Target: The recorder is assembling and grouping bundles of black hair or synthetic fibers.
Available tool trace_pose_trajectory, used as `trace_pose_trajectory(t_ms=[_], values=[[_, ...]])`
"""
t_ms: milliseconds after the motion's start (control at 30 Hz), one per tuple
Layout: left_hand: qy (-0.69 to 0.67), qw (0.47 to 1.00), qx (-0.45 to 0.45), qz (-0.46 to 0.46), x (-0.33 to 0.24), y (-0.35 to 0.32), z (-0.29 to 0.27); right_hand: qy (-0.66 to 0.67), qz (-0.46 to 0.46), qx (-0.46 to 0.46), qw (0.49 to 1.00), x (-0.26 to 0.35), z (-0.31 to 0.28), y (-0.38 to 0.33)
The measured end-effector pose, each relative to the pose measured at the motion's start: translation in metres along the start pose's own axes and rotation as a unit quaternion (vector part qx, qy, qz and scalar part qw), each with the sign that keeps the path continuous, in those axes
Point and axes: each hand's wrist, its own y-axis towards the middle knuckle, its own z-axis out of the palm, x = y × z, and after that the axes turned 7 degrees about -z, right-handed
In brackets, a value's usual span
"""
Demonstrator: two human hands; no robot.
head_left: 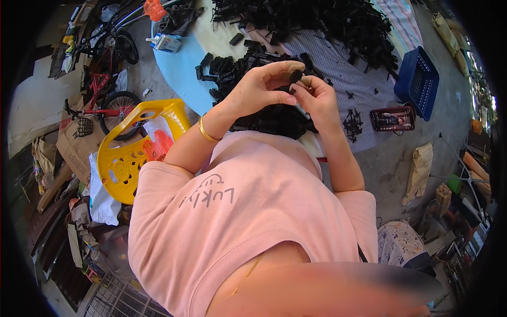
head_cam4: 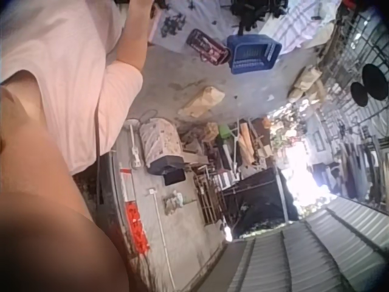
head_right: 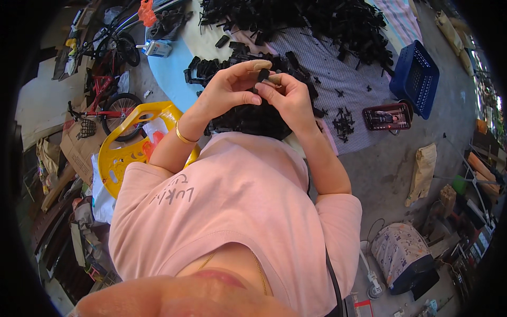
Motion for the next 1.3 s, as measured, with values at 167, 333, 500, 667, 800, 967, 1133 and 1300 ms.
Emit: trace_pose_trajectory(t_ms=[167,333,500,667,800,967,1133,1300], values=[[-0.128,0.989,-0.051,-0.048,-0.002,-0.006,-0.004,0.003,-0.049,0.021,0.999,0.015,-0.003,-0.010],[-0.012,0.995,-0.094,-0.013,-0.002,-0.009,0.012,-0.137,-0.111,0.007,0.984,0.014,0.003,-0.010],[0.084,0.990,-0.113,0.023,0.001,-0.012,0.017,-0.213,-0.116,0.021,0.970,0.019,0.005,-0.011],[0.109,0.983,-0.144,0.033,0.008,-0.014,0.018,-0.197,-0.109,0.028,0.974,0.020,0.006,-0.013],[0.121,0.972,-0.184,0.082,0.015,-0.015,0.024,-0.108,-0.036,0.041,0.993,0.013,0.005,-0.012],[0.201,0.958,-0.179,0.101,0.011,-0.015,0.025,-0.071,-0.052,0.041,0.995,0.009,0.001,-0.014],[-0.319,0.944,-0.062,-0.058,-0.002,-0.009,0.012,-0.247,-0.192,0.022,0.950,0.026,-0.008,-0.019],[-0.354,0.927,0.020,-0.121,0.004,-0.009,0.008,-0.181,-0.239,0.023,0.954,0.023,-0.010,-0.020]])
